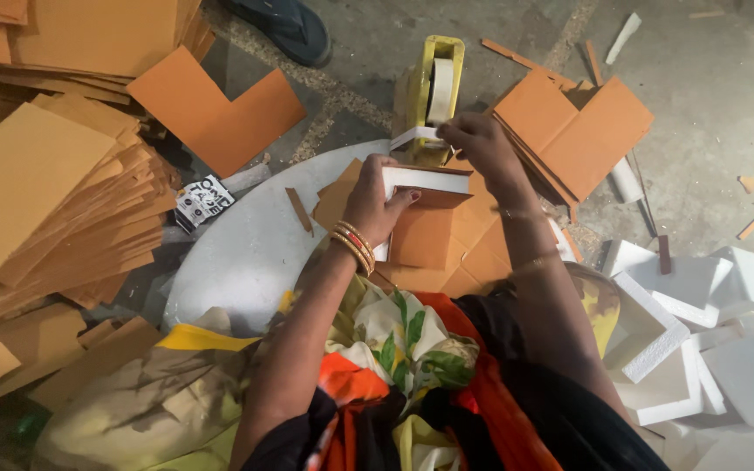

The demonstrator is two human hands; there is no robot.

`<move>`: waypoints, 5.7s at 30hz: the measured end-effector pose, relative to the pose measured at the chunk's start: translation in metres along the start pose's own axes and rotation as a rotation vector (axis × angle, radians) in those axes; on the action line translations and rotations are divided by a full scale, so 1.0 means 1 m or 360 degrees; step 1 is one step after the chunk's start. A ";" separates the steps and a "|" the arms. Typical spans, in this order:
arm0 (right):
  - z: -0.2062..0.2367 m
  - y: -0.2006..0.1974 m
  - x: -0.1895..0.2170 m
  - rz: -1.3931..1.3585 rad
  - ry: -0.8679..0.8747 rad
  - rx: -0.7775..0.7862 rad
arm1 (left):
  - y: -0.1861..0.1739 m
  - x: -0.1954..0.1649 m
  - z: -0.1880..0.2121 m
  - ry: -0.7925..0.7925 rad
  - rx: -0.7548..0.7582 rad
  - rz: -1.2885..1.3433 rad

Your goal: The person folds flat orange cardboard pieces into box shapes and inserts white foam inserts into them. The person uses a tape dispenser to seal the cardboard flaps and stacks the finished boxes.

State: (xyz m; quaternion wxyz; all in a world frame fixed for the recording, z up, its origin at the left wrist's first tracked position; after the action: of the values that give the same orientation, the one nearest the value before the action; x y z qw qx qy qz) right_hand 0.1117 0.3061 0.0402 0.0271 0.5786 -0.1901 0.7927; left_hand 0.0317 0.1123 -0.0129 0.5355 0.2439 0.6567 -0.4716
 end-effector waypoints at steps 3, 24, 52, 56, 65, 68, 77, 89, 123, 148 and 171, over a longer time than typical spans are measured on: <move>0.044 -0.004 0.004 -0.0180 -0.0193 -0.0133 | 0.001 0.002 -0.006 0.0017 -0.0011 0.0025; 0.082 0.083 -0.074 0.0268 0.0142 -0.0914 | 0.002 -0.001 -0.013 0.0071 -0.0007 -0.0001; 0.040 0.014 -0.046 -0.0607 -0.0002 0.0129 | -0.006 -0.018 0.018 -0.0098 0.0165 0.0011; 0.016 0.020 -0.050 -0.0681 0.0197 0.0039 | -0.008 -0.021 0.016 -0.0119 0.0144 -0.0018; -0.007 0.017 -0.056 -0.0464 0.0249 -0.0128 | -0.009 -0.015 0.004 -0.0171 0.0136 0.0055; -0.009 0.018 -0.045 -0.0417 0.0337 -0.0150 | -0.011 -0.014 0.001 -0.0181 0.0141 0.0078; -0.002 0.025 -0.023 -0.0083 0.0305 -0.0170 | -0.006 -0.012 0.013 -0.0047 0.0101 -0.0049; 0.063 0.045 -0.039 -0.0613 0.0279 0.0057 | 0.004 -0.022 0.074 0.0492 -0.0046 -0.0229; 0.068 0.062 -0.067 -0.0165 0.0167 0.0224 | 0.006 -0.025 0.117 0.0560 -0.0077 -0.0283; 0.117 0.036 0.012 0.1135 -0.0426 -0.0366 | 0.007 0.026 0.099 -0.0146 0.0228 0.0769; 0.108 0.046 -0.005 0.0669 -0.0238 -0.0249 | -0.021 -0.030 0.007 0.0232 0.0249 -0.0127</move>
State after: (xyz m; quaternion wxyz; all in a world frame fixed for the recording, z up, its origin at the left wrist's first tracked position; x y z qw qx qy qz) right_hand 0.1991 0.2287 0.0508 -0.1079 0.5796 -0.3687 0.7187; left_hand 0.0271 0.1025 0.0223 0.4464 0.2923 0.6644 -0.5233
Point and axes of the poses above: each hand's wrist, its own z-axis away from the middle knuckle, its own y-axis out of the palm, x = y × z, the point moved 4 cm from there along -z, towards the middle knuckle, and after that the axes turned 13 degrees about x, right-handed, at the moved point
